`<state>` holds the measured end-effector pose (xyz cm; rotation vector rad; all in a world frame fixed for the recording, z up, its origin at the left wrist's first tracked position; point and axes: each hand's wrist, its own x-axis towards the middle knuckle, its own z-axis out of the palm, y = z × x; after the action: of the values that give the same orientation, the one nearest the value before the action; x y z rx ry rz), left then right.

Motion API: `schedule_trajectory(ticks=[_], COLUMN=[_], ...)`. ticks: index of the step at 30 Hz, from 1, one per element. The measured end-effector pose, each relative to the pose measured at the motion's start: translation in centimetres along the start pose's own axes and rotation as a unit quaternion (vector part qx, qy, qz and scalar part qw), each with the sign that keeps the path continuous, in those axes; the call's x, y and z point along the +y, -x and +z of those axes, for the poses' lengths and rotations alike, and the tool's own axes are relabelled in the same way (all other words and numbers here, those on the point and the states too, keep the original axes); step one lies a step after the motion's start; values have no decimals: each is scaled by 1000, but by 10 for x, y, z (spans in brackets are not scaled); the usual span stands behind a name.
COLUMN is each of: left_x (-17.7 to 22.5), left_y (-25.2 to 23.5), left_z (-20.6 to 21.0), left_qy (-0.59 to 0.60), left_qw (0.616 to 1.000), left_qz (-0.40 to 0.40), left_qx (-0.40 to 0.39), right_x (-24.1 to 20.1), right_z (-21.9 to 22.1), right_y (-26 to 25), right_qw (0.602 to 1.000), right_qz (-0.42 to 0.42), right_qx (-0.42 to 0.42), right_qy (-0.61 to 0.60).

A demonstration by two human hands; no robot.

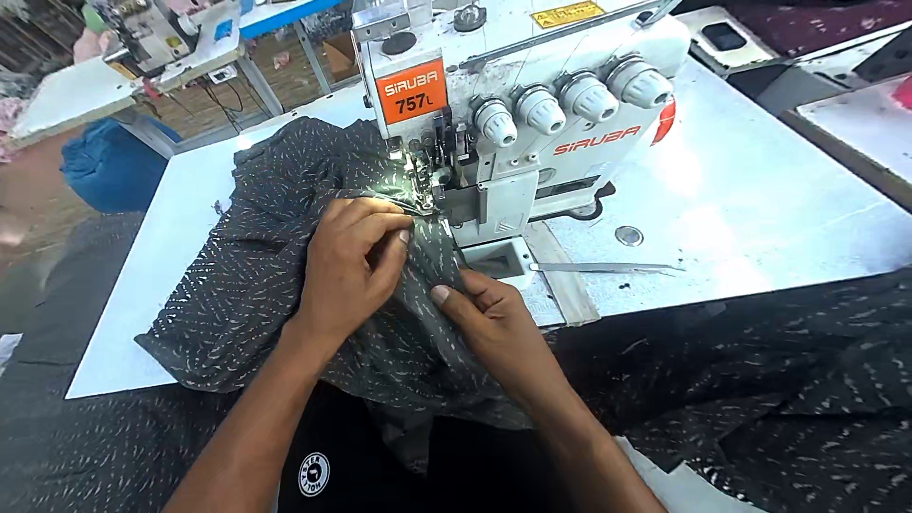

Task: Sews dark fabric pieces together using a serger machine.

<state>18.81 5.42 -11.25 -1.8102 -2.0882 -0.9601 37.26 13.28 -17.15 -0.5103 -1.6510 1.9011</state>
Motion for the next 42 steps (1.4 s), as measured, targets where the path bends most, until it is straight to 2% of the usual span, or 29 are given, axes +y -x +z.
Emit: schedule_trajectory(ticks=[5, 11, 18, 28, 30, 32, 34, 35, 36, 39, 42], left_x=[-11, 1, -1, -68, -75, -68, -58, -57, -64, -117, -140], left_y=[-3, 2, 1, -53, -58, -49, -17, 10, 39, 113, 131], left_z=[-3, -5, -3, 0, 1, -4, -26, -40, -54, -80, -96], left_qy=[34, -1, 4, 29, 31, 0, -64, -103, -136, -166, -145], left_qw=[999, 1000, 1000, 996, 996, 998, 997, 992, 982, 928, 917], left_qz=[9, -6, -8, 21, 36, 50, 5, -57, -130, -325, -366], left_qx=[-15, -23, -27, -84, -77, -24, 32, 37, 24, -76, -61], right_x=[1, -5, -10, -15, -15, -15, -10, -9, -9, -11, -11], right_z=[2, -5, -6, -1, 2, 4, 1, -3, -9, -30, -39], right_y=[0, 2, 0, -24, -23, -18, -14, -10, -6, -3, -4], right_qw=[998, 1000, 998, 996, 996, 995, 997, 997, 996, 982, 946], right_qz=[-21, -2, -35, -30, -31, -38, -46, -36, -15, 36, -10], right_qx=[39, 9, 26, 31, 60, 79, 34, -12, -62, -182, -316], right_qy=[39, 16, 45, 76, 61, 51, 62, 69, 67, 37, 72])
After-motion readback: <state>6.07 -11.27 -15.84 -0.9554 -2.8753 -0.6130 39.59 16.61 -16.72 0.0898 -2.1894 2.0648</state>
